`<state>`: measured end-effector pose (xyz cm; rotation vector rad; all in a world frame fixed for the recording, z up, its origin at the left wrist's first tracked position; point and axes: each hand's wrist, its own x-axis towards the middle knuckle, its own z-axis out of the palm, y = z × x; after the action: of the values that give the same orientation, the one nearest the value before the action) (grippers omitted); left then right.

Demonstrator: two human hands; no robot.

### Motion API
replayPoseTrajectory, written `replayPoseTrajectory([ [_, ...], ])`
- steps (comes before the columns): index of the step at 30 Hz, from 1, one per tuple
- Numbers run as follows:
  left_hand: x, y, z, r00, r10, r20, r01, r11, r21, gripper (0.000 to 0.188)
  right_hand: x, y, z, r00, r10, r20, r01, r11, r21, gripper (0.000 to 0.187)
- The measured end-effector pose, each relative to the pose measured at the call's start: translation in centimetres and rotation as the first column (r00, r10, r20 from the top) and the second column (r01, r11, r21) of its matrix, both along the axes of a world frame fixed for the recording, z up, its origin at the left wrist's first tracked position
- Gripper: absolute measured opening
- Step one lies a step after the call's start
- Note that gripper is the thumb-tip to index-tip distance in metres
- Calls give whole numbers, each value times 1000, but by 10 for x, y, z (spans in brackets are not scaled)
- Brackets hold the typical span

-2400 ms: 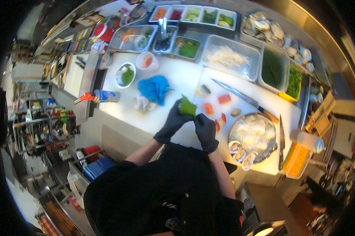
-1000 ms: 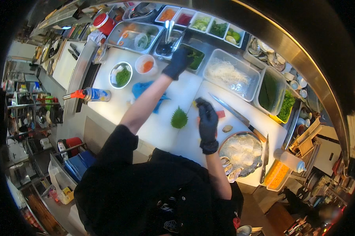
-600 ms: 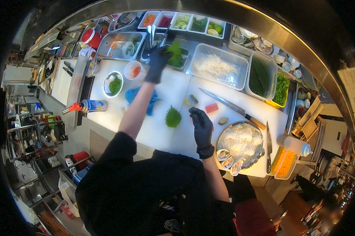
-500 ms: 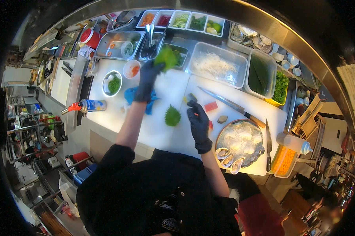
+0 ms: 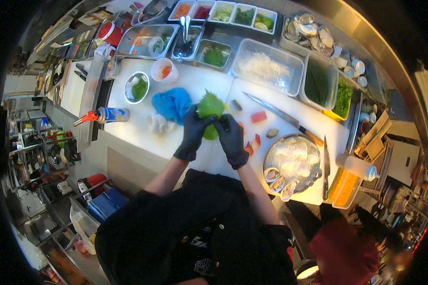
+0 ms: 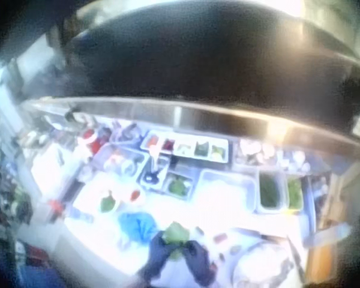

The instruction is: The person assembles a sashimi platter by arranging shiso leaves, sliced fish, and shellfish on a bed of ice. They add garnishes including fish roe and chopped green onions, then place a wasabi dollop on the finished platter.

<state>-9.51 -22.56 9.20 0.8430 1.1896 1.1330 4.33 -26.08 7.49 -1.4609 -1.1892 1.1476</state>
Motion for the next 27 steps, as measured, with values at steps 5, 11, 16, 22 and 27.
replayPoseTrajectory([
  [5,10,0,-1,986,0,169,16,996,-93,38,2,2,-3,996,-71,-50,73,997,40,12],
  [11,14,-7,-20,972,76,-223,-35,982,183,47,3,-4,-12,998,11,-56,-8,999,53,9],
  [16,5,-16,-46,973,77,-218,-67,996,54,58,11,-2,-14,941,206,-269,-260,948,-185,10],
  [22,-26,-26,-73,997,-20,-68,21,1000,16,66,48,41,39,958,271,-90,-282,947,-153,16],
  [27,-28,-36,-41,504,139,-853,80,975,207,79,-1,171,119,947,168,-272,-53,922,383,32],
])
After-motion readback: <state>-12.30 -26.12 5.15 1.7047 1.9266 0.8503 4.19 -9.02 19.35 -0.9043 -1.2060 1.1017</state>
